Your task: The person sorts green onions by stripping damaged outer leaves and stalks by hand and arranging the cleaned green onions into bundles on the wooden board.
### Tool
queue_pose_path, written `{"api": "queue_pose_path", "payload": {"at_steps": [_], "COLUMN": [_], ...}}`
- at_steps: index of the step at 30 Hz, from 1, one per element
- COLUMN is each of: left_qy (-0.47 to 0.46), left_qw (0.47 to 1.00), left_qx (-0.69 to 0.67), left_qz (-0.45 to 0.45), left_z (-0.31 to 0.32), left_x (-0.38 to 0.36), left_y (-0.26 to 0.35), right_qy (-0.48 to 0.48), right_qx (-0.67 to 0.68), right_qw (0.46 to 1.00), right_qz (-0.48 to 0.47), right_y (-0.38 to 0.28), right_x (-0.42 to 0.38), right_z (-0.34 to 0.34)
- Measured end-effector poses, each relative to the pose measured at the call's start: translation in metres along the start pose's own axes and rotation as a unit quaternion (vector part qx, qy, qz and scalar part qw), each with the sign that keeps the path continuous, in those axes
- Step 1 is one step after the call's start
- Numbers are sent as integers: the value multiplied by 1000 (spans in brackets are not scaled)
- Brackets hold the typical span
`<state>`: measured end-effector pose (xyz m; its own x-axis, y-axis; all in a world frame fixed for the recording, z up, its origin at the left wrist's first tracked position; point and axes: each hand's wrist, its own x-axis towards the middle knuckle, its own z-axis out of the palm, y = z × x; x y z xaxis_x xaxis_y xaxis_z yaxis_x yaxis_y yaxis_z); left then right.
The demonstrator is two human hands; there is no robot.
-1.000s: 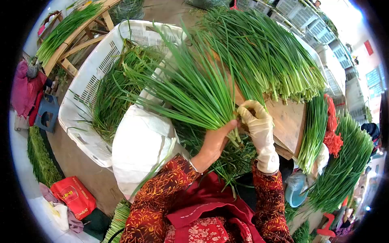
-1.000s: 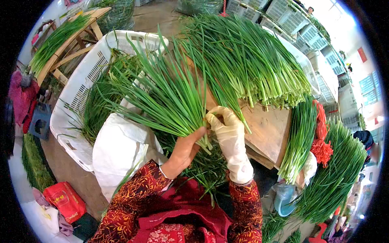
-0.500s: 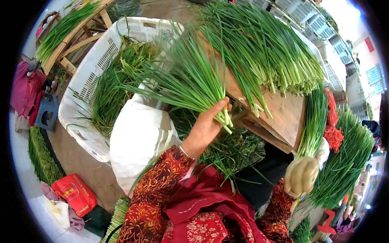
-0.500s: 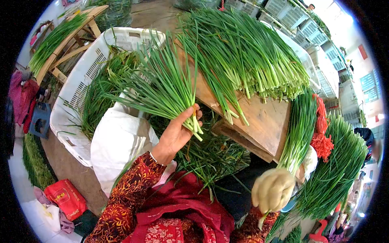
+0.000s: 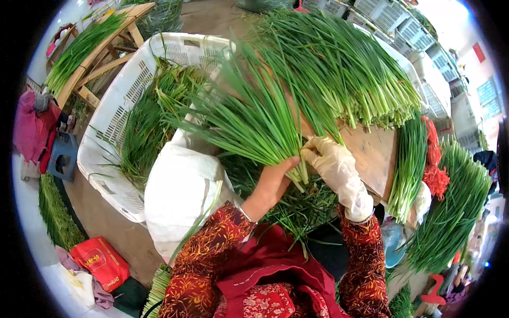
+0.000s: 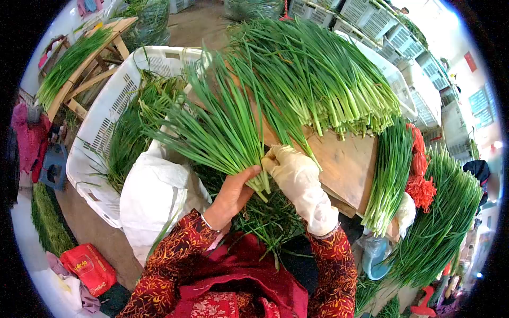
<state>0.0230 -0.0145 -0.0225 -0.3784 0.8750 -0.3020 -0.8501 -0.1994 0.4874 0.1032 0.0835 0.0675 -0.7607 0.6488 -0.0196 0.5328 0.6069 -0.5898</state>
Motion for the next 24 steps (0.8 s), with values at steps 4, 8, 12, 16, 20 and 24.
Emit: {"api": "queue_pose_path", "payload": {"at_steps": [4, 8, 12, 16, 20, 24], "left_qy": [-23, -91, -80, -109, -193, -141], "left_qw": [998, 991, 991, 982, 965, 981], "left_qx": [-54, -95, -99, -135, -161, -117], "left_qz": [-11, -27, -48, -76, -70, -62], "left_z": [-5, 9, 6, -1, -6, -4], "left_x": [5, 1, 2, 6, 10, 8], "left_y": [1, 17, 18, 20, 20, 16], "right_qy": [19, -97, -67, -382, -164, 82], "right_qx": [50, 325, 459, 442, -272, -38], "right_qw": [999, 939, 838, 738, 948, 995], "right_qz": [-9, 62, -286, -339, 24, 49], "right_y": [2, -14, 13, 32, 47, 28], "right_x": [-6, -31, -74, -91, -105, -71], "right_z": [-1, -30, -70, -81, -18, -34]}}
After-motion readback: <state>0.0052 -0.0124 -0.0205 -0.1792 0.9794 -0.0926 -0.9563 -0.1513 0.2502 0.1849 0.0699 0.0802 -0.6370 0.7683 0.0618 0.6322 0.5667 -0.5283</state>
